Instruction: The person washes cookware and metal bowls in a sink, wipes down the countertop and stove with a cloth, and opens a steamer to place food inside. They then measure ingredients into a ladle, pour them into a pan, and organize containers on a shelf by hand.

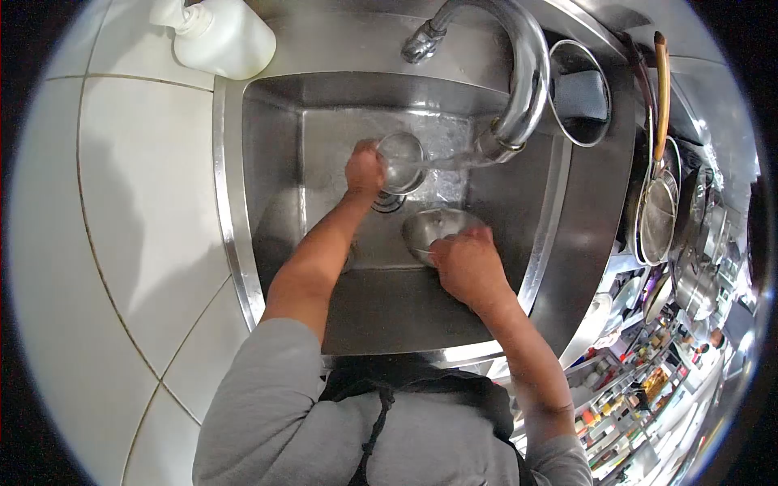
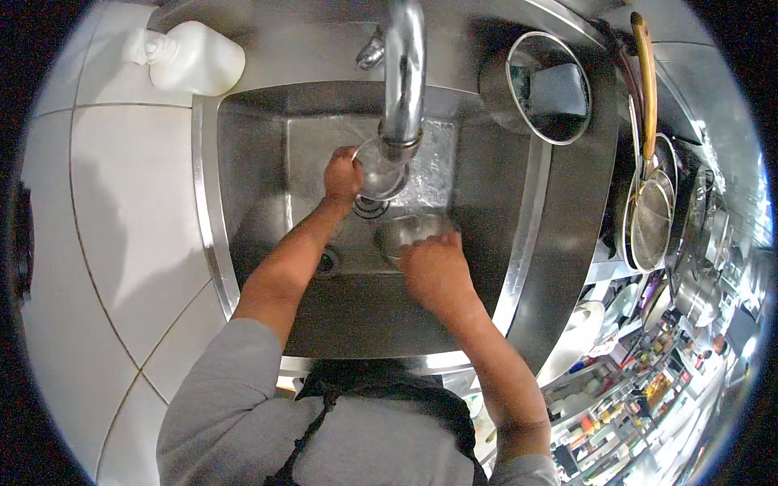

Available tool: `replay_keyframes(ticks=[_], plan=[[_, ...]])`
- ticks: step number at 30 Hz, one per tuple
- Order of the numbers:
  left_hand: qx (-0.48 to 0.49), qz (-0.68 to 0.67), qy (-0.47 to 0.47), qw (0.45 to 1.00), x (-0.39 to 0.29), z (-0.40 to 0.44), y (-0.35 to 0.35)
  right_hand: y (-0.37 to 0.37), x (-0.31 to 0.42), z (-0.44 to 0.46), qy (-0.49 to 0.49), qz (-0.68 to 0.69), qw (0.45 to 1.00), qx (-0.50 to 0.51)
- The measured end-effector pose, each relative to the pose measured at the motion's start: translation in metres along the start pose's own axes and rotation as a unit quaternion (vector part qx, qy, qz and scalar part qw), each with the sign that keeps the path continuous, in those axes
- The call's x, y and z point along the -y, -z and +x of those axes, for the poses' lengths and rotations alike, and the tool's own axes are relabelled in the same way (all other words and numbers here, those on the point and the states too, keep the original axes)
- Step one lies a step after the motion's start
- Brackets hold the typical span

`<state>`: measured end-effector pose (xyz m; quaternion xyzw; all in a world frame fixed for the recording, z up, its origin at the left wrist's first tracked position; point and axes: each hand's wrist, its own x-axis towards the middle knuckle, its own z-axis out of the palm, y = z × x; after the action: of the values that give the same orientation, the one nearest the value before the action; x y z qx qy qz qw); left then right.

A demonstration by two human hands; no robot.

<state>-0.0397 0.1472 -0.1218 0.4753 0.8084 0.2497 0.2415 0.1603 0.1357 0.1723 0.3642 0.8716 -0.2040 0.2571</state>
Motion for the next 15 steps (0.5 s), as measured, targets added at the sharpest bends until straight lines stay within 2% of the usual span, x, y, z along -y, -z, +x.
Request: replay_keyframes(ticks=[3,4,5,6,7,8,10,13,15], plan=[[-0.031,-0.024,0.057,0.998,-0.011,0.004,0.032,-0.016,0.000,-0.004,0.032,0.138,0.988,-0.057],[-0.079,0.016,0.023,0.996,0.003,0.003,0.023,-0.016,0.001,-0.004,0.031,0.139,0.987,-0.071],[-0.018,-0.097,0.125,0.987,0.017,-0.001,0.013,-0.015,0.001,-0.001,0.031,0.140,0.986,-0.085],[0.042,-0.207,0.222,0.952,0.026,-0.005,0.007,-0.014,0.001,0.003,0.031,0.141,0.984,-0.100],[0.101,-0.313,0.314,0.891,0.033,-0.009,0.003,-0.009,0.000,0.006,0.039,0.115,0.988,-0.092],[0.158,-0.410,0.396,0.806,0.039,-0.011,0.000,0.000,-0.001,0.010,0.047,0.089,0.991,-0.085],[0.258,-0.570,0.527,0.575,0.038,-0.014,0.002,0.011,-0.005,0.018,0.056,0.044,0.993,-0.091],[0.323,-0.563,0.519,0.556,0.022,-0.013,0.021,0.021,-0.012,0.032,0.083,-0.012,0.985,-0.148],[0.315,-0.525,0.469,0.637,0.015,-0.010,0.021,0.027,-0.017,0.043,0.127,-0.045,0.968,-0.210]])
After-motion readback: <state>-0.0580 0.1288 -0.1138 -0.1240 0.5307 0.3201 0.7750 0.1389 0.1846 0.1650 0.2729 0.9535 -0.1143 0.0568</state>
